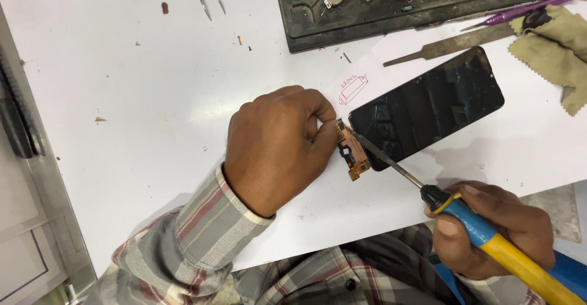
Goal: The person uses a soldering iron and a metal pick to work on a small circuit board attached to a smartphone. They heat and scrape solder joints, remove a small chip, and continue manipulating the board with both tools.
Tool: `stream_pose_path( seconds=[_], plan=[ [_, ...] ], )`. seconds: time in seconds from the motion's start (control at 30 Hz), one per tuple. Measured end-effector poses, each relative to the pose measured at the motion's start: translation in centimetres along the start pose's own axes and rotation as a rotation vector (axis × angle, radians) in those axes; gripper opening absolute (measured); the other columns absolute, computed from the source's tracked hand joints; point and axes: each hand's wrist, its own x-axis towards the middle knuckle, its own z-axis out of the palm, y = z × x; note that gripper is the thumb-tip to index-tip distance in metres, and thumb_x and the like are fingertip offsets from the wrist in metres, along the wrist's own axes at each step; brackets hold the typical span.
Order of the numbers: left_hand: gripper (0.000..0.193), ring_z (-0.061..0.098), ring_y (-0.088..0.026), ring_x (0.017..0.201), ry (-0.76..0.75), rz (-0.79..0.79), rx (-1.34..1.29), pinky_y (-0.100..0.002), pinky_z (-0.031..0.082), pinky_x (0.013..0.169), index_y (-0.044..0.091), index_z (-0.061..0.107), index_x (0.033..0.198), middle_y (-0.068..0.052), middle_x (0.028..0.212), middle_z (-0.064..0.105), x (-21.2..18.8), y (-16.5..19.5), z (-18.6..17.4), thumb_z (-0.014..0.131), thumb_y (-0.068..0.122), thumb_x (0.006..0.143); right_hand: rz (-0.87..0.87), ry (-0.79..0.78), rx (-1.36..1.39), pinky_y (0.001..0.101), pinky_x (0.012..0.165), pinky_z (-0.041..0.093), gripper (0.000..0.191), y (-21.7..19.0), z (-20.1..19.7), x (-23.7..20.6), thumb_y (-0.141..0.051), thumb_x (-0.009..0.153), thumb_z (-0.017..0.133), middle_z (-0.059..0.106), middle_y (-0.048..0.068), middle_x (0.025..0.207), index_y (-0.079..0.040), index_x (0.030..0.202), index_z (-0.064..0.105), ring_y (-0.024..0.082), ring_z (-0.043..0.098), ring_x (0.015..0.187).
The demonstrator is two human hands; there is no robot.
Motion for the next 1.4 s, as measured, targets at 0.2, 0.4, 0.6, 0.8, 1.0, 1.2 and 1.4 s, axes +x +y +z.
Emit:
stream_pose_path(
  seconds=[0.2, 0.4, 0.6, 0.8, 1.0, 1.2, 1.4],
  plan=[
    [0.004, 0.063, -0.021, 0.052, -0.002, -0.002, -0.003, -0.036, 0.048, 0.050, 0.008, 0.073, 0.078, -0.004, 0.065, 0.066, 0.0, 0.0, 0.1, 0.075, 0.012, 0.078, 0.190, -0.147, 0.017, 0.0271, 0.083, 0.058, 0.034, 0.7, -1.3, 0.5, -0.025, 0.091, 0.071, 0.075, 0.015, 0.091, 0.004, 0.107, 0.065, 0.015, 0.074, 0.078],
    [0.004, 0.063, -0.020, 0.052, -0.001, -0.004, -0.016, -0.036, 0.047, 0.049, 0.008, 0.073, 0.078, -0.004, 0.066, 0.067, 0.0, 0.0, 0.0, 0.075, 0.012, 0.078, 0.026, -0.030, -0.014, 0.0264, 0.092, 0.059, 0.034, 2.3, -0.7, -1.5, -0.028, 0.092, 0.072, 0.073, 0.011, 0.092, 0.001, 0.106, 0.062, 0.011, 0.075, 0.085],
    [0.004, 0.064, -0.021, 0.052, 0.004, -0.003, -0.017, -0.036, 0.047, 0.049, 0.008, 0.074, 0.079, -0.004, 0.066, 0.066, 0.0, 0.0, 0.1, 0.075, 0.012, 0.078, 0.559, -0.265, 0.218, 0.0316, 0.080, 0.059, 0.034, 2.7, -2.6, 1.0, -0.025, 0.093, 0.067, 0.076, 0.018, 0.087, 0.006, 0.105, 0.069, 0.018, 0.076, 0.075],
    [0.004, 0.064, -0.021, 0.053, 0.011, 0.011, -0.023, -0.036, 0.048, 0.050, 0.008, 0.073, 0.078, -0.004, 0.067, 0.067, 0.0, 0.1, 0.0, 0.075, 0.012, 0.078, 0.075, -0.101, -0.044, 0.0231, 0.090, 0.057, 0.035, 1.9, -1.5, -0.3, -0.026, 0.091, 0.071, 0.074, 0.011, 0.092, 0.004, 0.107, 0.063, 0.010, 0.073, 0.083],
    [0.004, 0.064, -0.021, 0.053, -0.009, -0.012, -0.018, -0.037, 0.047, 0.049, 0.009, 0.073, 0.078, -0.004, 0.066, 0.067, 0.0, 0.2, 0.0, 0.075, 0.013, 0.078, 0.534, -0.315, 0.247, 0.0324, 0.078, 0.060, 0.034, 4.4, -3.6, -0.6, -0.026, 0.099, 0.067, 0.072, 0.018, 0.085, 0.005, 0.111, 0.070, 0.018, 0.073, 0.075],
    [0.004, 0.064, -0.021, 0.053, 0.000, -0.008, -0.016, -0.037, 0.047, 0.050, 0.009, 0.074, 0.079, -0.004, 0.066, 0.067, 0.0, 0.4, 0.2, 0.075, 0.013, 0.078, 0.214, -0.305, 0.067, 0.0273, 0.086, 0.060, 0.030, 4.9, -3.2, -1.9, -0.026, 0.095, 0.067, 0.075, 0.013, 0.094, 0.001, 0.106, 0.070, 0.013, 0.078, 0.079],
    [0.013, 0.064, -0.023, 0.054, 0.015, -0.014, -0.058, -0.036, 0.049, 0.051, 0.006, 0.072, 0.084, -0.007, 0.065, 0.065, 0.5, 0.8, -0.2, 0.077, 0.016, 0.077, 0.289, -0.159, 0.089, 0.0293, 0.086, 0.060, 0.039, 2.7, -3.3, -0.8, -0.030, 0.092, 0.070, 0.076, 0.016, 0.096, 0.005, 0.109, 0.066, 0.016, 0.077, 0.083]
  ],
)
